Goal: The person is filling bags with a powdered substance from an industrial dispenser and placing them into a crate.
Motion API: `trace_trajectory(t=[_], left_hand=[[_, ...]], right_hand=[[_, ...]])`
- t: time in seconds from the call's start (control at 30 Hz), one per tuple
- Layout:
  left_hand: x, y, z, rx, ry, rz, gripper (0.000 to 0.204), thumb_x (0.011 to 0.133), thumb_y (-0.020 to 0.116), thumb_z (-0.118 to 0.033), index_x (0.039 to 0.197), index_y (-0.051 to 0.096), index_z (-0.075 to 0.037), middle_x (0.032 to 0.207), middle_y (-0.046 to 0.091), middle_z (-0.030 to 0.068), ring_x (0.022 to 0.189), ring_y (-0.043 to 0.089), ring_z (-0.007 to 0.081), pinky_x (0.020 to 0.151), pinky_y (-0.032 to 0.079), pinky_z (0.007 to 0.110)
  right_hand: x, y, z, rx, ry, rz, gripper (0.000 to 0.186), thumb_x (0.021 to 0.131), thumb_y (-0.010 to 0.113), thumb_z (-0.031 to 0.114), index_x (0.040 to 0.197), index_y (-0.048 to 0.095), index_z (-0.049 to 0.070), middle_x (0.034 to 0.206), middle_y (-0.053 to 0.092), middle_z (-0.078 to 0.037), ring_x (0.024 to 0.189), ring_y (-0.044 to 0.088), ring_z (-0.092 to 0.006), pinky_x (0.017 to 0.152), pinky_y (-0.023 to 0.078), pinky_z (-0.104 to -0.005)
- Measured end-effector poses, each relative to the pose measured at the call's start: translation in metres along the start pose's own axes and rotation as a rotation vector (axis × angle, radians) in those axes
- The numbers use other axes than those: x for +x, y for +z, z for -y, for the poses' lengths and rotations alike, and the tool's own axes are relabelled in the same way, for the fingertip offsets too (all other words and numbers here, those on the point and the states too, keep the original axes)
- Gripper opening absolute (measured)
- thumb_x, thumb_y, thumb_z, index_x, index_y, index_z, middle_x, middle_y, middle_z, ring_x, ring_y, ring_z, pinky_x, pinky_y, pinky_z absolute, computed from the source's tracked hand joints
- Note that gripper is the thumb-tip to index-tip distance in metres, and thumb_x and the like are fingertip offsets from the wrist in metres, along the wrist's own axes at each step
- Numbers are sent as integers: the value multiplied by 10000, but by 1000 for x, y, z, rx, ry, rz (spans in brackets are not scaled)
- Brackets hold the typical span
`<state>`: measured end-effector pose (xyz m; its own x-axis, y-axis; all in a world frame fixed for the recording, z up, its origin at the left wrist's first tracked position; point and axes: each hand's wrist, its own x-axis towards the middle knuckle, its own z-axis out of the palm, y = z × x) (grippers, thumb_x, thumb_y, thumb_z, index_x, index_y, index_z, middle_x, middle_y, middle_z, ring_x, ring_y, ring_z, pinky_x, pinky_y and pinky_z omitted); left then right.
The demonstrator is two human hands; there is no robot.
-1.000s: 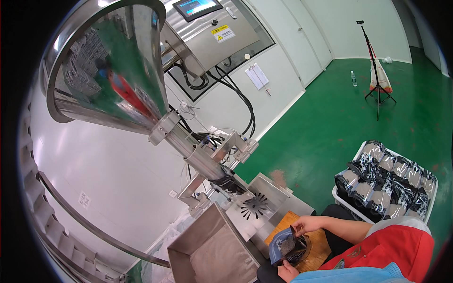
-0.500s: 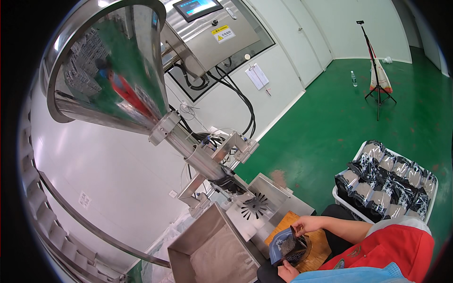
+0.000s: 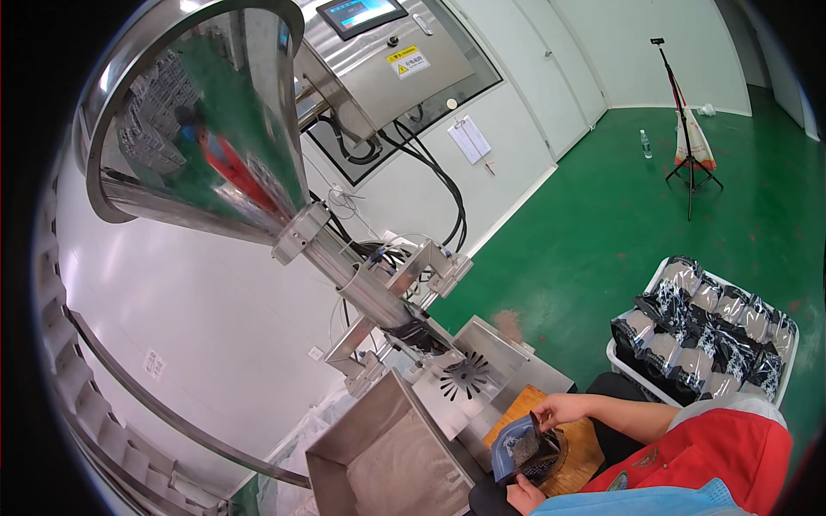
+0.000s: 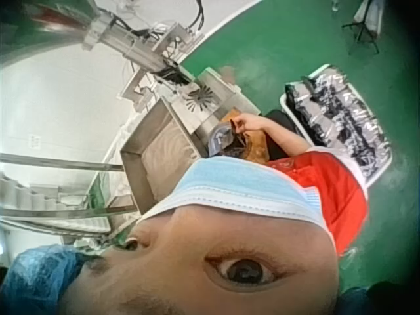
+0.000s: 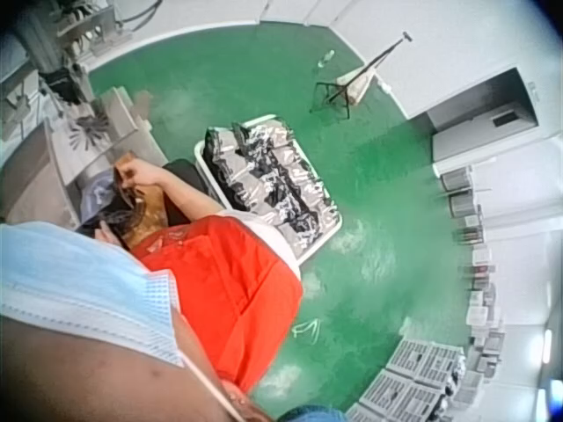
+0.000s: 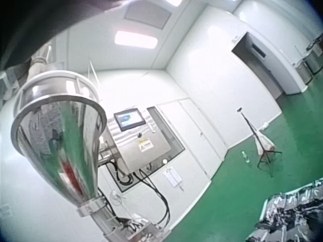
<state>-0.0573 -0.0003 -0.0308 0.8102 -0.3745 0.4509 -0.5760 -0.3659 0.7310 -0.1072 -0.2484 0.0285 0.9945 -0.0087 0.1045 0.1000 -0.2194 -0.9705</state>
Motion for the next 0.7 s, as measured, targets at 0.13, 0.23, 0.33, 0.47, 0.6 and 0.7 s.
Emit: trace_trajectory(t=[0.13,0.23,0.33,0.47,0.6,0.7], left_hand=[[1,0,0,9,22,8,462,954,440,-261,646,477,80,559,465,244,520,477,416,494,332,474],[3,-1,-11,-42,50,-15,463,955,438,-261,646,478,81,557,462,242,519,475,415,493,331,473],[2,0,-6,-39,38,-16,463,956,436,-262,650,482,83,559,463,243,523,478,416,496,333,475],[1,-1,-3,25,-5,16,467,958,433,-265,658,489,88,566,470,246,534,483,422,504,339,480],[2,0,-7,-27,2,-17,474,958,434,-268,649,482,89,570,470,252,538,481,426,509,340,480],[1,4,3,61,1,-17,470,957,436,-263,649,482,90,574,471,257,538,476,427,510,339,480]], right_hand=[[0,0,0,-15,-2,0,90,837,648,85,889,605,26,824,656,-35,793,595,-106,734,476,-284],[-1,-1,5,-4,-16,2,90,837,647,87,887,606,25,821,657,-37,790,599,-109,732,477,-285],[-1,-1,10,-21,4,5,89,838,645,89,886,607,25,821,658,-37,788,601,-110,729,477,-286],[0,-1,5,-28,-17,-2,92,838,646,92,888,608,25,824,659,-37,784,598,-107,725,476,-286],[0,-2,7,-20,-5,2,94,839,644,92,891,607,24,829,658,-36,789,595,-107,730,474,-284],[3,-2,0,-24,-18,7,91,842,641,87,892,605,21,830,654,-34,796,593,-107,739,472,-281]])
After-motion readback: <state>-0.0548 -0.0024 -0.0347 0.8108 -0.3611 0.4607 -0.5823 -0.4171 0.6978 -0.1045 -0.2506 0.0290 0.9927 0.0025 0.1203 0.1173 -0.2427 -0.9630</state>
